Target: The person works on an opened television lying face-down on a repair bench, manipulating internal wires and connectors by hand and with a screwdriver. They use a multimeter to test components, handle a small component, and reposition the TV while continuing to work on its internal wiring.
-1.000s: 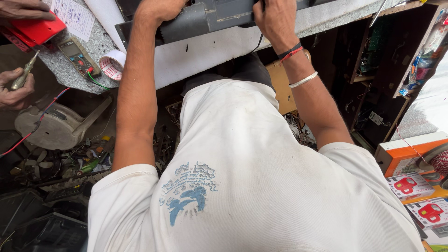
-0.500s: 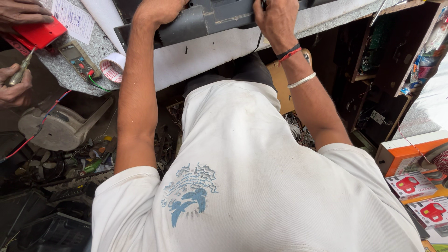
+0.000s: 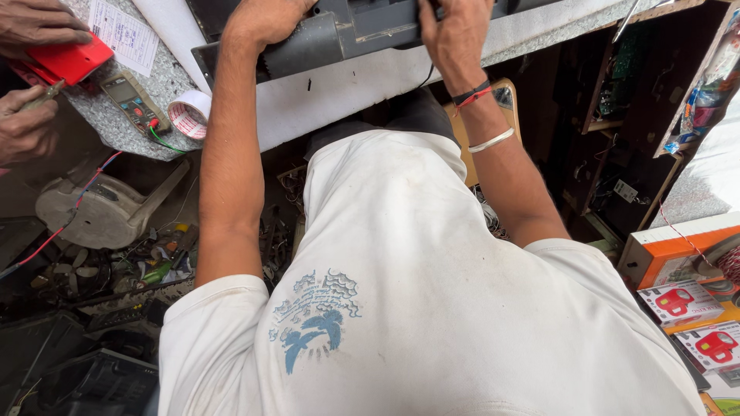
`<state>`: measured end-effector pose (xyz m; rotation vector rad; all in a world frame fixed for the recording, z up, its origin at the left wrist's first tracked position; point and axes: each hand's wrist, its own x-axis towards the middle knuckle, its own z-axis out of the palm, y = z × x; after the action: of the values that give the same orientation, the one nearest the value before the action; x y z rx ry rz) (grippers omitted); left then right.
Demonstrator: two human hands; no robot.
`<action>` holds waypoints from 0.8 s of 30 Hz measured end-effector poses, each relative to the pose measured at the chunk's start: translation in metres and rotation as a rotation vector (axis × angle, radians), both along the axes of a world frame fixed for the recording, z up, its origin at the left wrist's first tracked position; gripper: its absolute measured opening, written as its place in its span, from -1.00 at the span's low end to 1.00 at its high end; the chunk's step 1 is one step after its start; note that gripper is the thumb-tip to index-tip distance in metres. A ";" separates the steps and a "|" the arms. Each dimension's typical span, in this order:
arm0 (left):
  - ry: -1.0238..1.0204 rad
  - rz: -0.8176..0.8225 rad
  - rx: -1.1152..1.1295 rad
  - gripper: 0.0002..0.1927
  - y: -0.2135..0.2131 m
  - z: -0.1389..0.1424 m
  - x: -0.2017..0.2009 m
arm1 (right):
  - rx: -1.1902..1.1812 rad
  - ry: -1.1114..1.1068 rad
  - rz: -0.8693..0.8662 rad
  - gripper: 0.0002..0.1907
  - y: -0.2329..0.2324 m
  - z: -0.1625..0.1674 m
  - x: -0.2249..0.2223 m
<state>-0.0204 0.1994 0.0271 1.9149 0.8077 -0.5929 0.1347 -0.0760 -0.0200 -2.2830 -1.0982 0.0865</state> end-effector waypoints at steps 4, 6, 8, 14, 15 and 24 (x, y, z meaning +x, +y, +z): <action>-0.073 -0.043 0.040 -0.51 0.003 0.000 0.003 | -0.100 -0.008 -0.083 -0.84 -0.005 -0.002 0.013; -0.118 -0.071 0.041 -0.55 0.004 -0.001 0.004 | -0.116 0.124 -0.002 -0.78 -0.007 0.003 0.018; -0.102 -0.044 -0.007 -0.56 0.007 -0.001 0.003 | -0.098 0.179 0.106 -0.75 -0.011 0.014 0.022; -0.163 -0.016 -0.219 -0.62 0.016 -0.004 0.007 | 0.006 -0.055 0.272 -0.47 -0.044 0.058 0.023; -0.079 -0.004 -0.196 -0.62 0.020 -0.003 0.007 | -0.010 -0.083 0.264 -0.49 -0.052 0.059 0.017; -0.022 0.027 -0.166 -0.66 0.031 0.023 0.011 | 0.081 0.794 -0.030 -0.64 -0.082 -0.008 -0.060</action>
<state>-0.0097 0.2304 0.0500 1.7541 0.7454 -0.6026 0.0743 -0.1583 -0.0284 -1.8965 -0.6237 0.8373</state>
